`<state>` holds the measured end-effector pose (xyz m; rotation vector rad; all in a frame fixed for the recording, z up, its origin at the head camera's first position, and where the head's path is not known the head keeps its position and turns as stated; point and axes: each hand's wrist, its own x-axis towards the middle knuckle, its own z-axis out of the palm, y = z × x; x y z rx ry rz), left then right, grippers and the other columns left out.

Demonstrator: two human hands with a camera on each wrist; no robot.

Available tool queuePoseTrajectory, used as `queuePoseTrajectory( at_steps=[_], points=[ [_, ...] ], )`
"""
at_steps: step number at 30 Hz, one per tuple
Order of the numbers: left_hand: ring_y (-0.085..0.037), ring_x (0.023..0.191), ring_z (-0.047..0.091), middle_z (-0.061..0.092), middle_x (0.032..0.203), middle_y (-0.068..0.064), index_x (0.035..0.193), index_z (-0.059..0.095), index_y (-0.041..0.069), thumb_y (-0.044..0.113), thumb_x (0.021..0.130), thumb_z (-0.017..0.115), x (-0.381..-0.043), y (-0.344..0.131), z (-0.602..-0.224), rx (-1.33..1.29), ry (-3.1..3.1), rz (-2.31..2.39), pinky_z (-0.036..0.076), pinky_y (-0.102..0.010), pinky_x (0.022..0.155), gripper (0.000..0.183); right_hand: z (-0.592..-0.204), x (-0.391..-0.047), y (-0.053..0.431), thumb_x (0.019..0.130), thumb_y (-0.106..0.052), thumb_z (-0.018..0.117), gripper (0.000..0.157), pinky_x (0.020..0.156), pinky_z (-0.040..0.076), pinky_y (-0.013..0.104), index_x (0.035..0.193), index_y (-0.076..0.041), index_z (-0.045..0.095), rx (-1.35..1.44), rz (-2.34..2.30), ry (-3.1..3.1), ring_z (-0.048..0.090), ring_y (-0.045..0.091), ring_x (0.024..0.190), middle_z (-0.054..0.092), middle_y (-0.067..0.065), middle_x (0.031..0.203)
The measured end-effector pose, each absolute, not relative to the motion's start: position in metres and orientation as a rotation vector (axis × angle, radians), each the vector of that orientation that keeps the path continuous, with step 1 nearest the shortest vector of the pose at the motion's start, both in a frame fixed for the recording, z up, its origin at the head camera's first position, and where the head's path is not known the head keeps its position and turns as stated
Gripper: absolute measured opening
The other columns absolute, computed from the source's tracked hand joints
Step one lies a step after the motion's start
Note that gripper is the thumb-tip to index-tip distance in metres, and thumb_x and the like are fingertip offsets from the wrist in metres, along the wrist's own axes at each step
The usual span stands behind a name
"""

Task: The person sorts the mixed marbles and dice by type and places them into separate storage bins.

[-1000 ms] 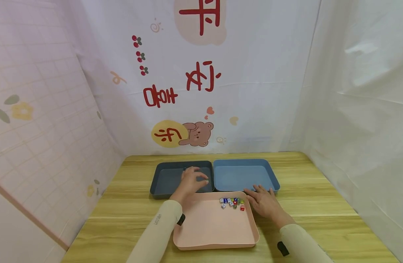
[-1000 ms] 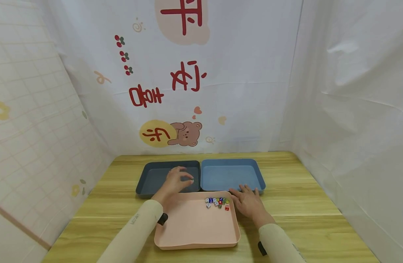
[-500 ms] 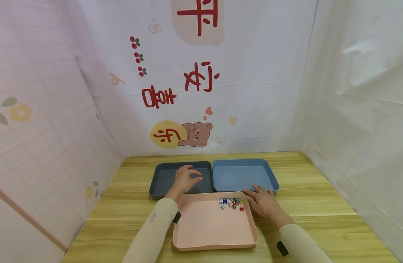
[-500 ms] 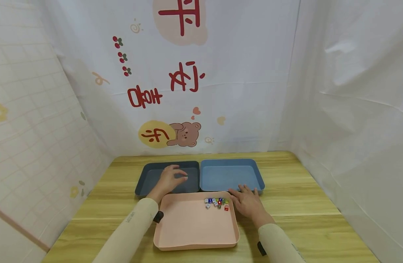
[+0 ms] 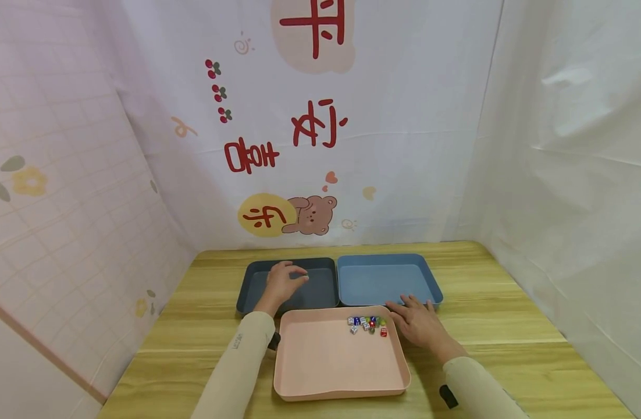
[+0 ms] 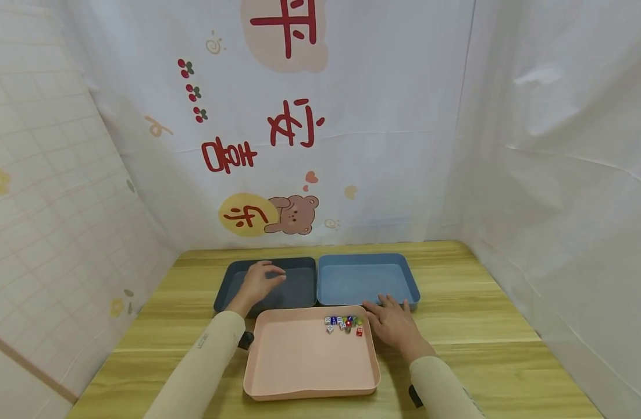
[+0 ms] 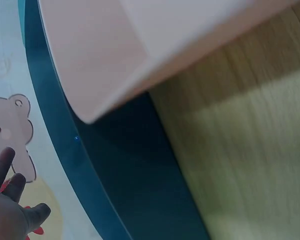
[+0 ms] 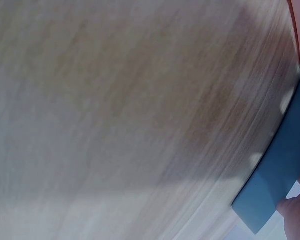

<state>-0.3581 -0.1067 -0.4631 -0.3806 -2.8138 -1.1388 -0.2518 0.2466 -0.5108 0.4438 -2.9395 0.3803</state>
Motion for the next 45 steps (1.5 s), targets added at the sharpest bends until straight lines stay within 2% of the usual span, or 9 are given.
queuePoseTrajectory(
  at_steps=[11,16,36,45],
  points=[
    [-0.048,0.134,0.036,0.049,0.142,-0.024,0.109,0.076,0.010,0.024,0.092,0.072,-0.367,-0.121,-0.468,-0.293,-2.770,-1.143,0.017,-0.068,0.111,0.022,-0.512,-0.253,0.247,0.105,-0.030,0.049,0.039,0.103,0.021,0.078,0.139,-0.014,0.060,0.471,0.364,-2.944,0.038,0.052,0.135,0.047,0.026,0.144],
    [-0.048,0.134,0.037,0.049,0.141,-0.025,0.110,0.076,0.008,0.023,0.093,0.071,-0.370,-0.124,-0.472,-0.275,-2.778,-1.143,0.019,-0.068,0.111,0.023,-0.512,-0.253,0.247,0.105,-0.030,0.048,0.039,0.103,0.020,0.078,0.140,-0.015,0.059,0.461,0.372,-2.952,0.037,0.051,0.136,0.047,0.026,0.145],
    [-0.047,0.129,0.040,0.056,0.132,-0.020,0.106,0.077,0.015,0.027,0.093,0.071,-0.378,-0.130,-0.488,-0.173,-2.934,-0.983,0.026,-0.069,0.105,0.019,-0.514,-0.255,0.249,0.105,-0.028,0.050,0.038,0.104,0.020,0.077,0.139,-0.015,0.060,0.453,0.384,-2.941,0.037,0.051,0.135,0.048,0.027,0.144],
    [-0.046,0.130,0.039,0.055,0.133,-0.018,0.106,0.077,0.016,0.029,0.093,0.070,-0.381,-0.127,-0.489,-0.143,-2.971,-0.969,0.023,-0.068,0.107,0.019,-0.514,-0.255,0.249,0.105,-0.028,0.049,0.038,0.103,0.021,0.077,0.139,-0.015,0.060,0.453,0.374,-2.944,0.037,0.051,0.135,0.048,0.026,0.144]
  ],
)
